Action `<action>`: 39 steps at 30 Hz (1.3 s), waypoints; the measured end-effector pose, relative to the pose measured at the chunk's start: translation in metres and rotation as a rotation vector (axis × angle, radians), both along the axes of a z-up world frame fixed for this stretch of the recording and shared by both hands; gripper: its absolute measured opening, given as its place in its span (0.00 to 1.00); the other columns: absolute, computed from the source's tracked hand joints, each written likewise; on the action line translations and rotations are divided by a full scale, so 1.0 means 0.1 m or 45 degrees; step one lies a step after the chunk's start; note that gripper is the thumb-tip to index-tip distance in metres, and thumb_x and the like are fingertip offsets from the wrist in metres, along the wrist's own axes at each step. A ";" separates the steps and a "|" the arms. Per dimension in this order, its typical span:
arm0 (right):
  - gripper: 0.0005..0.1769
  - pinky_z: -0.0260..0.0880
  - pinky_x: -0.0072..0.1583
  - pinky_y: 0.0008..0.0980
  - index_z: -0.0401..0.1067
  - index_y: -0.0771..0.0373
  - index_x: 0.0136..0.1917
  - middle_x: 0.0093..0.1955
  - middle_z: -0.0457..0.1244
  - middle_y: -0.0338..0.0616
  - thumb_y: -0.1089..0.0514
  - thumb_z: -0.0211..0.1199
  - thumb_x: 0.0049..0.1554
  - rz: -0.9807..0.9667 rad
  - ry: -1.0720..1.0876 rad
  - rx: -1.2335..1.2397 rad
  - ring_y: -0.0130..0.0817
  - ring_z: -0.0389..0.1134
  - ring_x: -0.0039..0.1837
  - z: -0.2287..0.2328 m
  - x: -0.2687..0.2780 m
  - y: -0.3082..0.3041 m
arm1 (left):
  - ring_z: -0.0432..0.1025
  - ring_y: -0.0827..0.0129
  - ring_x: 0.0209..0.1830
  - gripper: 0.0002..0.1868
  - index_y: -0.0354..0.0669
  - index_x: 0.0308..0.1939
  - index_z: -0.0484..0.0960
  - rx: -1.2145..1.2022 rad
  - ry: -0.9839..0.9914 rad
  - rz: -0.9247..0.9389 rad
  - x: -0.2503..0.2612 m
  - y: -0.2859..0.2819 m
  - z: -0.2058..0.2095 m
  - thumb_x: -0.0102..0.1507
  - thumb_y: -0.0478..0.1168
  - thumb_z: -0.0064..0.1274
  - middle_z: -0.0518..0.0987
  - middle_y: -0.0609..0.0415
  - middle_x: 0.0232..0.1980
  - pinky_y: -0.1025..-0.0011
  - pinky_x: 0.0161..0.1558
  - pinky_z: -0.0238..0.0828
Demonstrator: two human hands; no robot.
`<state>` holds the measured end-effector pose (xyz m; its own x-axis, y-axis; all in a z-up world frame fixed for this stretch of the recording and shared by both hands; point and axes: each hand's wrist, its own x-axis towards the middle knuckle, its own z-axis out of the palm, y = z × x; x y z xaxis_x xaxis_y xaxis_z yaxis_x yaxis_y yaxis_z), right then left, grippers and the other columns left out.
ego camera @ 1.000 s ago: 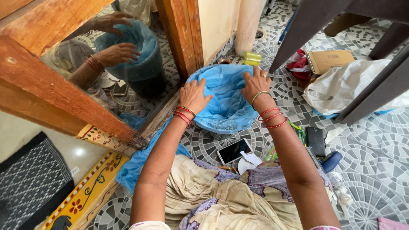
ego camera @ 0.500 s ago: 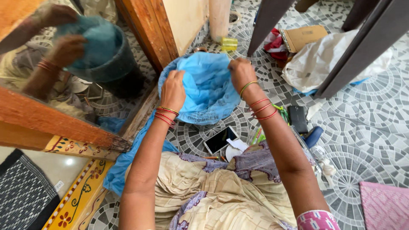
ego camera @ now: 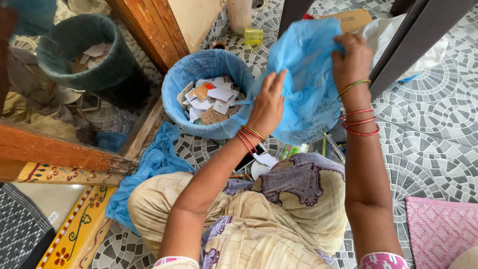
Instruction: The person sits on the floor and organizes various items into a blue plastic bag. They place a smartphone, a small white container, a stapler, and several colored pens into the bag. The person also handles a clear plastic pouch and other small objects, arranging them within the bag.
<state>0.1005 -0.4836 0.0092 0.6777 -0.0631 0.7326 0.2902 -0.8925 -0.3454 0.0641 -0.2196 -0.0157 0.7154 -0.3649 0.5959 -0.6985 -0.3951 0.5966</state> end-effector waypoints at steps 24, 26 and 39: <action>0.38 0.66 0.67 0.47 0.69 0.54 0.69 0.74 0.55 0.57 0.65 0.72 0.45 0.033 1.025 -0.206 0.59 0.62 0.69 -2.49 0.72 0.41 | 0.57 0.36 0.73 0.40 0.22 0.73 0.52 0.786 0.322 0.340 0.14 0.29 -2.27 0.57 0.27 0.47 0.56 0.26 0.75 0.53 0.72 0.56; 0.40 0.65 0.68 0.47 0.70 0.54 0.70 0.75 0.56 0.55 0.62 0.76 0.44 0.001 0.938 -0.149 0.59 0.62 0.69 -2.29 0.66 0.33 | 0.60 0.37 0.72 0.40 0.27 0.78 0.52 0.816 0.499 0.324 0.02 0.27 -2.17 0.62 0.29 0.46 0.57 0.28 0.76 0.55 0.70 0.61; 0.30 0.69 0.61 0.50 0.74 0.57 0.63 0.65 0.63 0.57 0.60 0.72 0.46 -0.025 1.056 -0.298 0.59 0.64 0.65 -2.52 0.49 0.42 | 0.68 0.45 0.65 0.23 0.38 0.64 0.75 0.712 0.311 0.095 -0.04 0.44 -2.49 0.64 0.36 0.50 0.70 0.42 0.68 0.52 0.64 0.67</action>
